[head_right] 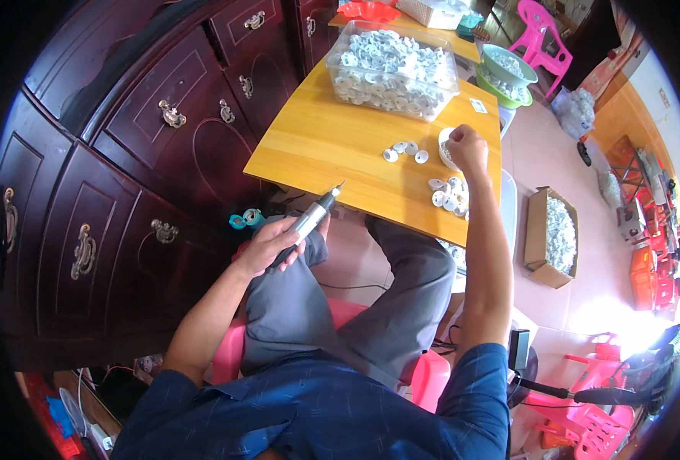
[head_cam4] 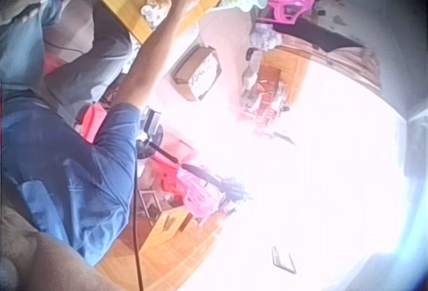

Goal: Assembling small white plastic components using an electric screwdriver by inserting screws into prepared housings.

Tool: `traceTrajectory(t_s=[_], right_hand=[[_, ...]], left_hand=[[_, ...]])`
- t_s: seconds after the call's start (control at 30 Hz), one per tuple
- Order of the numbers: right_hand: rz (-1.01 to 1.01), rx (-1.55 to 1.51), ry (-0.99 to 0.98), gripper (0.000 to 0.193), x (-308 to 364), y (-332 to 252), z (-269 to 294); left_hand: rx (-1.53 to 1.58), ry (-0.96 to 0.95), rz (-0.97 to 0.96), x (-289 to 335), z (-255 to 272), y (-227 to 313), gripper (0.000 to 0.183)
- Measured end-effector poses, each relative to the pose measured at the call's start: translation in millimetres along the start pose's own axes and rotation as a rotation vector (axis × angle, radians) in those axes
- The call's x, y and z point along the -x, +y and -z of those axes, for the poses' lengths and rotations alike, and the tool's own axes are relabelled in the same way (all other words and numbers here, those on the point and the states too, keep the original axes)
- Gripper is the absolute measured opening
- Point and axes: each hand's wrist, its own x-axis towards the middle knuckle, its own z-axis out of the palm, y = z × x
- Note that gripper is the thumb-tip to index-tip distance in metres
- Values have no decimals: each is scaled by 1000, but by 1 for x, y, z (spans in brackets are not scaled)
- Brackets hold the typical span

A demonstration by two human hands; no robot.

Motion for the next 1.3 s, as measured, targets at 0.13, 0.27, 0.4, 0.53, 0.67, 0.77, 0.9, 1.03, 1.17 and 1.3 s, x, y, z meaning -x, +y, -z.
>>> traceTrajectory(t_s=[0.13,0.27,0.4,0.53,0.67,0.77,0.9,1.03,1.17,1.3], right_hand=[[-37,-443,-24,19,38,-48,0],[-53,-871,-230,11,83,-79,-31],[-131,-1156,-393,5,114,-89,-80],[-222,-1342,-531,4,131,-100,-101],[-259,-1403,-548,6,134,-103,-108],[-265,-1431,-571,8,131,-103,-108],[-268,-1457,-597,9,131,-102,-109],[-270,-1433,-625,10,129,-101,-106],[-209,-1466,-700,11,126,-93,-105],[-223,-1486,-758,12,123,-92,-106]], left_hand=[[15,-1,-6,3,4,-2,48],[35,-4,-45,5,-1,2,36],[-2,-30,-65,5,2,0,40],[-16,-46,-94,6,5,0,42],[-34,-13,-55,7,2,0,40],[-21,-26,-69,7,5,-3,38],[-27,-28,-70,6,4,-3,36],[-28,-33,-42,5,5,-5,41],[-33,-40,-43,5,5,-3,43],[-38,-56,-66,7,6,-4,41]])
